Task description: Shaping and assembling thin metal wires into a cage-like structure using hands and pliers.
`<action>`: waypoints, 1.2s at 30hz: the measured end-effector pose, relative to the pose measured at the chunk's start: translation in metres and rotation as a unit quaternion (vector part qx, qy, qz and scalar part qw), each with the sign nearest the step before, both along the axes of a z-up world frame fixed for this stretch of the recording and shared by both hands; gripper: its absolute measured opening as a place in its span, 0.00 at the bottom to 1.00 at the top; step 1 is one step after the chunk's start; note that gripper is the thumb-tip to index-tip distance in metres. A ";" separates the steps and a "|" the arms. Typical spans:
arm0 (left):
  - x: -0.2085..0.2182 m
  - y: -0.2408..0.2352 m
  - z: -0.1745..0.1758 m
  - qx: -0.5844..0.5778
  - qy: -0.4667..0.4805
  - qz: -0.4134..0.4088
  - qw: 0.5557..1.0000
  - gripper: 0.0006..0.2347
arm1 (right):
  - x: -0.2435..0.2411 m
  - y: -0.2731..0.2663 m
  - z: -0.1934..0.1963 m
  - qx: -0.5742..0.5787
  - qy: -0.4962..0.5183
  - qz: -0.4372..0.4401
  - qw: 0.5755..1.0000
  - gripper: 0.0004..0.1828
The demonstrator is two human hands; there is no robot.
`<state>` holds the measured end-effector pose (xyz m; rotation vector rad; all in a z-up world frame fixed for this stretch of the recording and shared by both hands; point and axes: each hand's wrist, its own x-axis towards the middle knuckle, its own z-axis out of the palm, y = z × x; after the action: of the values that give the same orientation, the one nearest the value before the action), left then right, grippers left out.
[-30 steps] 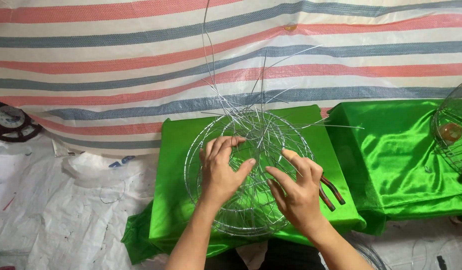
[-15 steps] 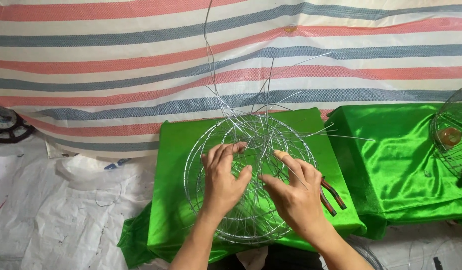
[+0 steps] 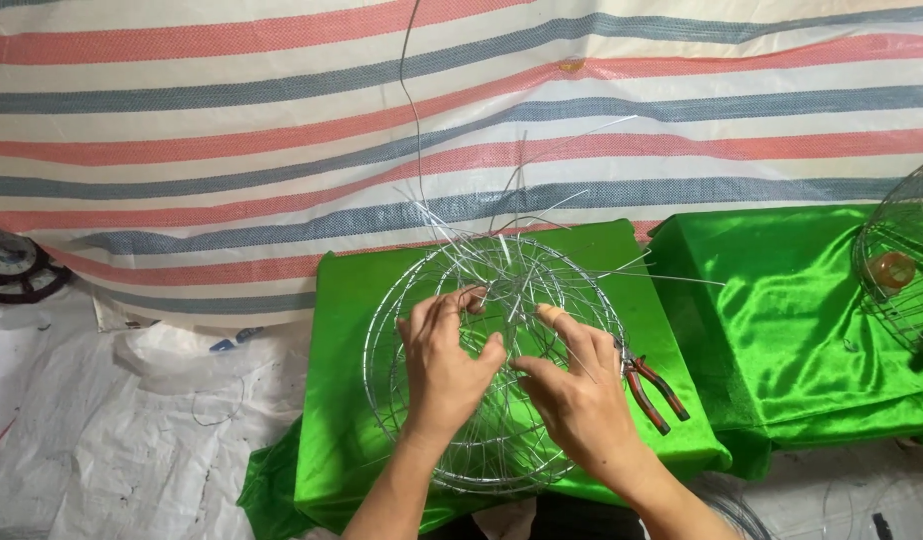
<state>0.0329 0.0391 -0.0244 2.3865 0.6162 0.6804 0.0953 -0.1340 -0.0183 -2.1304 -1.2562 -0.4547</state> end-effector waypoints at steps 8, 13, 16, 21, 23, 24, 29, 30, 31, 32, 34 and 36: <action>0.001 -0.003 -0.013 -0.037 -0.125 -0.001 0.991 0.17 | 0.000 0.006 0.004 0.017 0.018 0.000 1.000 0.14; -0.001 -0.005 -0.013 -0.023 -0.143 -0.013 0.989 0.17 | -0.003 0.011 0.005 0.014 0.013 -0.008 1.000 0.27; -0.002 -0.005 -0.013 -0.025 -0.161 -0.022 0.986 0.15 | -0.003 0.015 0.000 0.028 0.011 -0.025 0.999 0.29; -0.005 -0.003 -0.013 -0.045 -0.147 -0.041 0.987 0.14 | 0.001 0.014 0.016 0.017 0.014 -0.007 1.000 0.32; -0.004 -0.004 -0.009 -0.052 -0.137 -0.043 0.988 0.14 | 0.002 0.014 0.026 0.006 0.007 -0.012 1.000 0.29; -0.004 -0.004 -0.006 -0.058 -0.127 -0.045 0.989 0.14 | 0.002 0.014 0.032 -0.005 0.000 -0.017 1.000 0.26; -0.005 -0.004 -0.006 -0.056 -0.135 -0.043 0.988 0.14 | -0.003 0.019 0.028 0.019 -0.006 -0.028 0.999 0.29; -0.006 -0.004 -0.006 -0.061 -0.128 -0.039 0.989 0.14 | -0.004 0.021 0.027 0.026 0.017 -0.027 0.999 0.28; -0.006 -0.005 -0.005 -0.060 -0.129 -0.039 0.989 0.14 | -0.005 0.023 0.024 0.026 0.017 -0.027 0.999 0.28; -0.006 -0.005 -0.005 -0.058 -0.128 -0.033 0.990 0.15 | -0.005 0.026 0.020 0.050 0.038 -0.018 0.998 0.28; -0.006 -0.005 -0.006 -0.054 -0.128 -0.028 0.990 0.16 | -0.007 0.029 0.019 0.076 0.058 -0.010 0.995 0.27; -0.006 -0.004 -0.008 -0.053 -0.122 -0.023 0.991 0.16 | -0.009 0.030 0.025 0.089 0.158 -0.007 0.983 0.23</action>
<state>0.0273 0.0349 -0.0327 2.1710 0.4787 0.8798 0.0867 -0.1041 0.0069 -1.9686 -0.9836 -0.2134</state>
